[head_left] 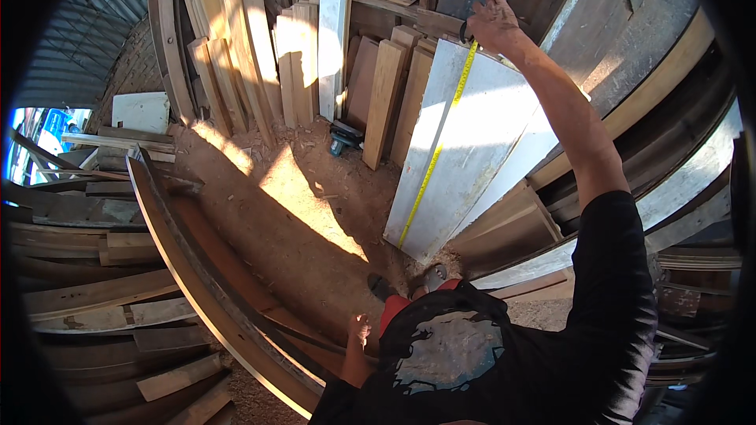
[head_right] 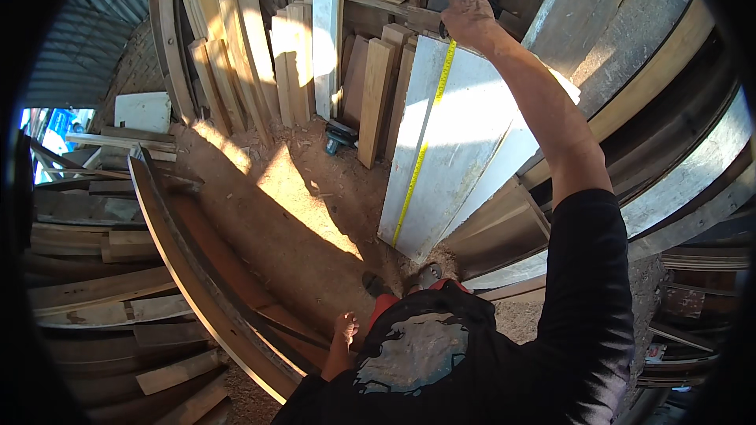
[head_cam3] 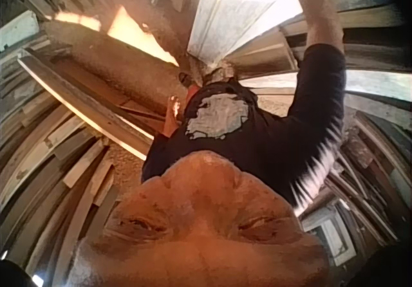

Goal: The person marks a wooden plank using a square ruler and a pencil, then measures the plank with a tape measure. Next, the person measures and marks wooden boards before returning to measure the wooden plank again.

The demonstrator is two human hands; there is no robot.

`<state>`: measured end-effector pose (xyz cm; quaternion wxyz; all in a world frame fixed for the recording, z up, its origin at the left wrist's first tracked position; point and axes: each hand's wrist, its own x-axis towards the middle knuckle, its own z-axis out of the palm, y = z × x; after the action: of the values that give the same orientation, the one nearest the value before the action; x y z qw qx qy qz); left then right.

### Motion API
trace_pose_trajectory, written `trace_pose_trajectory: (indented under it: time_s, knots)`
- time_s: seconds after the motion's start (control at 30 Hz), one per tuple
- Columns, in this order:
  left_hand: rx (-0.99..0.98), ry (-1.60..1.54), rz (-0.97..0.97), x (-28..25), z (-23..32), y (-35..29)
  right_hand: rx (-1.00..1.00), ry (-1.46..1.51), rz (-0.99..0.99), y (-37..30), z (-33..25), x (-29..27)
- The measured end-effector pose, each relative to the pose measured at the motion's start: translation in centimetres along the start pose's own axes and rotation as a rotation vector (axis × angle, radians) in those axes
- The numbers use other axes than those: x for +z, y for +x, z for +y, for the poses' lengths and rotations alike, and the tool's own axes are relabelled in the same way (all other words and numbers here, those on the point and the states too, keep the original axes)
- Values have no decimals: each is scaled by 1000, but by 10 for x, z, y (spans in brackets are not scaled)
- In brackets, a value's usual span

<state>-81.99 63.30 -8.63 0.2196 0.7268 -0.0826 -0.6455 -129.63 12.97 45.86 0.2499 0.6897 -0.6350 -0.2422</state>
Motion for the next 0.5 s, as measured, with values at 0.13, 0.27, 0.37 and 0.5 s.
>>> trace_pose_trajectory:
  time_s: [0.13,0.27,0.37,0.5]
  knots:
    - [27,-10,-26,1,-3,4,-4,4,2,0,-2,-6]
    - [17,34,14,11,10,1,18,18,35,-1,1,2]
    - [21,38,3,7,15,3,-8,16,8,3,2,20]
    - [108,155,49,6,11,10,-186,98,-303,-55,-55,11]
